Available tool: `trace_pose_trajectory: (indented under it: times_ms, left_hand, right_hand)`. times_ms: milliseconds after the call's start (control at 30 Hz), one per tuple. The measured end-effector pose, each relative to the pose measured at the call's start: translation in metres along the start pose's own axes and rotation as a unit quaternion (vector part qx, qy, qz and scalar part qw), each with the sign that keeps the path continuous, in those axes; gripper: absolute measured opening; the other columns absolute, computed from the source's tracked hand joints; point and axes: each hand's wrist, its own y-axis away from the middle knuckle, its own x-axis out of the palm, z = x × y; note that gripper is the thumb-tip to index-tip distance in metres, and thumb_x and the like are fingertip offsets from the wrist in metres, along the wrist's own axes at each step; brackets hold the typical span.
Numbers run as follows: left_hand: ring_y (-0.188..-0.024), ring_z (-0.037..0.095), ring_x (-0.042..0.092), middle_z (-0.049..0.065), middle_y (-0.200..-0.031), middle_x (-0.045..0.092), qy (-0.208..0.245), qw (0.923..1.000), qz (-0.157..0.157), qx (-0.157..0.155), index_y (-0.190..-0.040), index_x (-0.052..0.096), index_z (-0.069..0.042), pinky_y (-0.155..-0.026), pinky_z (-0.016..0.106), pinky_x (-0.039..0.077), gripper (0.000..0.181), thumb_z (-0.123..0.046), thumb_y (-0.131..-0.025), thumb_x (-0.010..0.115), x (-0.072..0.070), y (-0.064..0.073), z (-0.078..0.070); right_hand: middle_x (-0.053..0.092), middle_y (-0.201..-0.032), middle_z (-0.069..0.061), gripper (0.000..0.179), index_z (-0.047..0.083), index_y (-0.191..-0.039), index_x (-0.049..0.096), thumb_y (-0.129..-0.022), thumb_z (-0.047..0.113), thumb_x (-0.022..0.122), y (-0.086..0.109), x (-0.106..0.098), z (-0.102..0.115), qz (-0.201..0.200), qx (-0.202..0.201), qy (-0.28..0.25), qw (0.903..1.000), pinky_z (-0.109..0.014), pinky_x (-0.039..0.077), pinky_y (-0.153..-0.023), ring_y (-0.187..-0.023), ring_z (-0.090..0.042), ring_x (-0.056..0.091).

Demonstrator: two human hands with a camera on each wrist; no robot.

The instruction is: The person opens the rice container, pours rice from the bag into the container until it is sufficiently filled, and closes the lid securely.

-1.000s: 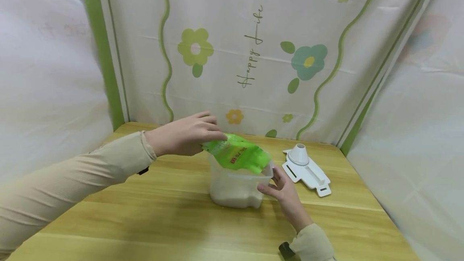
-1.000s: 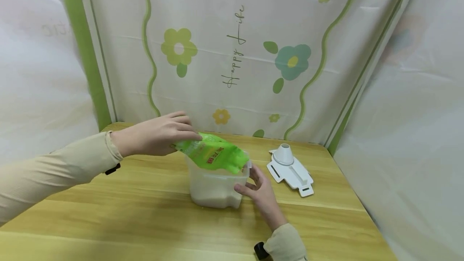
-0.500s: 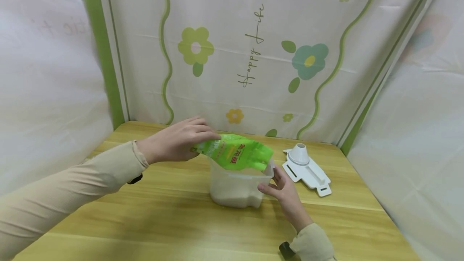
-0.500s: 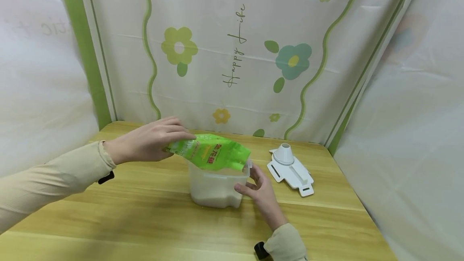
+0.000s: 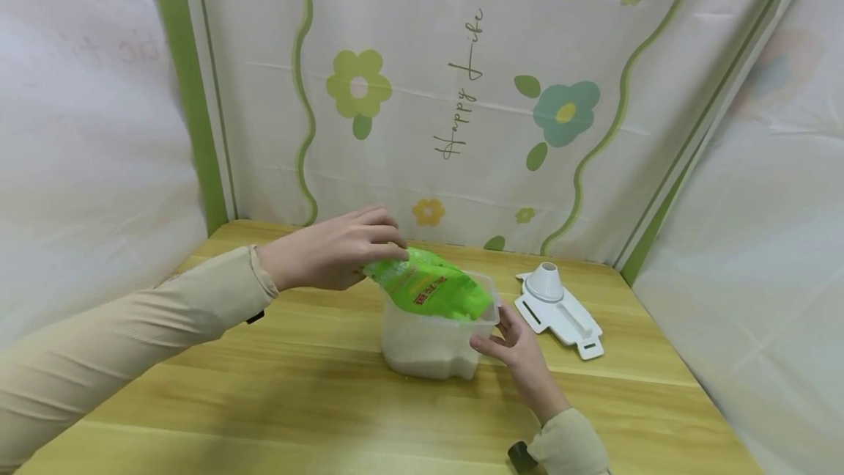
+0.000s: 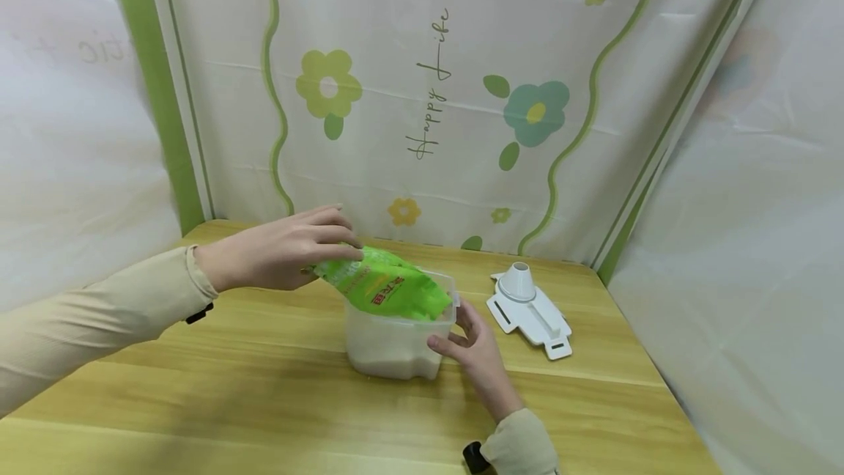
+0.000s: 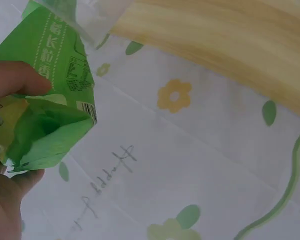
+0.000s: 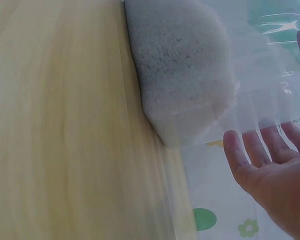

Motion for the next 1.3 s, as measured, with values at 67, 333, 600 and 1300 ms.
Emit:
trace_pose_trajectory:
  times_ms: [67, 333, 600, 1300]
  left_hand:
    - [-0.107, 0.031, 0.053, 0.010, -0.110, 0.064, -0.023, 0.9995, 0.015, 0.014, -0.108, 0.070, -0.005, -0.100, 0.043, 0.042, 0.050, 0.023, -0.068, 0.061, -0.002, -0.008, -0.001]
    - [-0.114, 0.033, 0.051, 0.013, -0.113, 0.062, -0.103, 0.9916, 0.051, 0.060, -0.102, 0.067, -0.008, -0.111, 0.041, 0.032, 0.037, 0.019, -0.077, 0.063, -0.008, -0.033, -0.001]
    - [-0.117, 0.032, 0.049, 0.012, -0.114, 0.062, -0.115, 0.9892, 0.072, 0.056, -0.102, 0.068, -0.008, -0.112, 0.041, 0.031, 0.037, 0.019, -0.077, 0.064, -0.009, -0.036, 0.000]
    - [-0.116, 0.032, 0.051, 0.013, -0.113, 0.063, -0.083, 0.9952, 0.047, 0.023, -0.100, 0.069, -0.005, -0.106, 0.040, 0.040, 0.034, 0.020, -0.077, 0.065, -0.018, -0.031, 0.007]
  right_hand:
    - [0.043, -0.148, -0.005, 0.072, 0.013, -0.149, 0.040, -0.086, 0.005, 0.074, 0.000, 0.000, 0.000, -0.001, 0.002, -0.001, 1.0000, -0.037, 0.045, -0.101, -0.135, -0.022, 0.039]
    - [0.040, -0.151, -0.004, 0.072, 0.015, -0.149, 0.039, -0.087, 0.006, 0.074, 0.000, -0.001, -0.001, 0.004, -0.002, 0.005, 1.0000, -0.034, 0.042, -0.103, -0.138, -0.020, 0.034]
    - [0.041, -0.150, -0.003, 0.072, 0.015, -0.150, 0.039, -0.087, 0.006, 0.074, 0.001, -0.001, 0.001, -0.001, 0.002, 0.005, 1.0000, -0.034, 0.043, -0.102, -0.138, -0.020, 0.035]
    - [0.044, -0.148, -0.002, 0.074, 0.015, -0.150, 0.039, -0.086, 0.006, 0.075, -0.001, -0.001, -0.002, -0.007, 0.005, 0.002, 1.0000, -0.038, 0.042, -0.104, -0.136, -0.020, 0.038]
